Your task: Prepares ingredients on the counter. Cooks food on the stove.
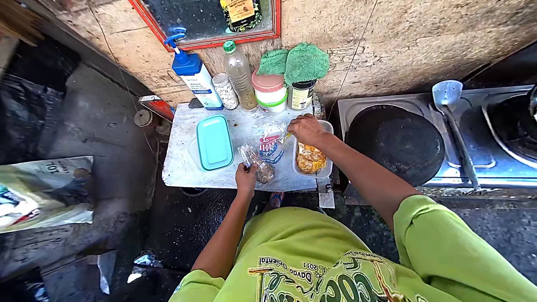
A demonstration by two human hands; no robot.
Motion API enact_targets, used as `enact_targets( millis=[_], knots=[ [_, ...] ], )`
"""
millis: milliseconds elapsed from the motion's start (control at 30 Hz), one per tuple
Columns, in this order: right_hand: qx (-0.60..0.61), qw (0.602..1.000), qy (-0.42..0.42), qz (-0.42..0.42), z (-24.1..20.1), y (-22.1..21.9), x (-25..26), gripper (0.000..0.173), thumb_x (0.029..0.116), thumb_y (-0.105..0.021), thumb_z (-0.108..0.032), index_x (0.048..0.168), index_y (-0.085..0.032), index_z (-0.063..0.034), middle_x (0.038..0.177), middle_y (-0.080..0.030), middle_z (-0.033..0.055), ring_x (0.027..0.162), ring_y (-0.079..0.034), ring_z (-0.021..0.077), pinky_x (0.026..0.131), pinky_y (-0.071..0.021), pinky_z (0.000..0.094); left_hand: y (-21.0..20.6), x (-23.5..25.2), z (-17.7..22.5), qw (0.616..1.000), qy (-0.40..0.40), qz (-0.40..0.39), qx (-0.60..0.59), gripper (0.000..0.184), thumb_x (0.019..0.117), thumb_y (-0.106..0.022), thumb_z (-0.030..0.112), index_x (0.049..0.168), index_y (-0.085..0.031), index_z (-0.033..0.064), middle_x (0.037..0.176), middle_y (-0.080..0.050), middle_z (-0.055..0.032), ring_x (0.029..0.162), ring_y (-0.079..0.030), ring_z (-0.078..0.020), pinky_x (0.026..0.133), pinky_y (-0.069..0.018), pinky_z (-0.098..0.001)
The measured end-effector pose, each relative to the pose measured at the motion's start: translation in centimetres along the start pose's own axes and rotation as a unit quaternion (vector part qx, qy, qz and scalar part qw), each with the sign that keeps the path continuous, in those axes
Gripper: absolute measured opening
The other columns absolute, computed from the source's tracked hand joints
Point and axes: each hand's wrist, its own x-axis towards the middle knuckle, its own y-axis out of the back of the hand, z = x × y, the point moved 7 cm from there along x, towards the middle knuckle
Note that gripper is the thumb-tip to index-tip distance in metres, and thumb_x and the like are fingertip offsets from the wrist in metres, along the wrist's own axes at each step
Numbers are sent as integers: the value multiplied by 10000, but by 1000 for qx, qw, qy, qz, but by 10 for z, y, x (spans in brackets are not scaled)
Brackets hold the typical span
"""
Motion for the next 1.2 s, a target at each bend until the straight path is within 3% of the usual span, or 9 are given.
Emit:
enact_targets(
  millis=[300,433,600,767,900,1000,1133,1200],
  knots=[
    [-113,989,98,-9,-18,32,3,274,990,-507,102,1151,-708,8,1154,-692,210,1168,-630,422,955,-491,568,-8,6,18,974,-47,-1,222,429,1009,-670,186,1374,-569,-17,1147,-707,-212,1067,-691,-316,993,-523,-504],
    [-135,981,139,8,-29,59,-3,253,992,-508,101,1122,-710,23,1133,-683,218,1151,-633,423,928,-504,551,-11,4,24,956,-52,-21,286,552,1001,-676,209,1471,-496,-19,1294,-656,-242,1196,-650,-353,1072,-484,-512],
    [-120,986,110,-47,-31,91,-7,240,998,-528,63,1122,-724,0,1159,-683,221,1169,-638,429,940,-515,592,-12,2,29,944,-49,-35,324,670,994,-683,226,1549,-395,-17,1390,-590,-271,1287,-592,-378,1122,-442,-517],
    [-166,978,85,-97,-41,112,-22,169,1009,-545,21,1073,-701,29,1106,-682,237,1068,-663,448,869,-522,605,5,-9,46,958,-67,31,276,561,1011,-606,117,1524,-430,-26,1485,-476,-314,1321,-549,-411,1111,-453,-508],
    [-132,979,78,-136,-55,129,-41,181,1009,-591,-32,1105,-740,-1,1053,-705,226,1056,-668,431,909,-509,600,5,-45,85,957,-217,85,175,413,1003,-576,27,1411,-552,-36,1420,-529,-275,1182,-629,-339,989,-532,-443],
    [-97,976,118,-155,-67,135,-53,164,992,-635,-40,1089,-768,-34,1015,-726,176,1014,-683,367,927,-516,553,-18,-65,105,961,-263,-15,82,410,982,-639,95,1374,-583,-11,1362,-600,-213,1169,-653,-274,975,-556,-435],
    [-2,979,138,-152,-73,137,-65,160,1009,-646,-80,1104,-771,-49,976,-752,121,933,-708,270,893,-537,492,-50,-77,110,976,-160,-144,-37,507,944,-751,134,1403,-570,20,1348,-623,-156,1162,-652,-222,957,-566,-393],
    [31,978,142,-152,-74,138,-72,160,1007,-656,-94,1107,-773,-50,957,-756,107,903,-705,236,884,-535,466,-57,-84,110,972,-113,-178,-103,452,951,-727,62,1371,-574,-2,1240,-647,-149,1029,-682,-212,889,-594,-371]
  ],
)
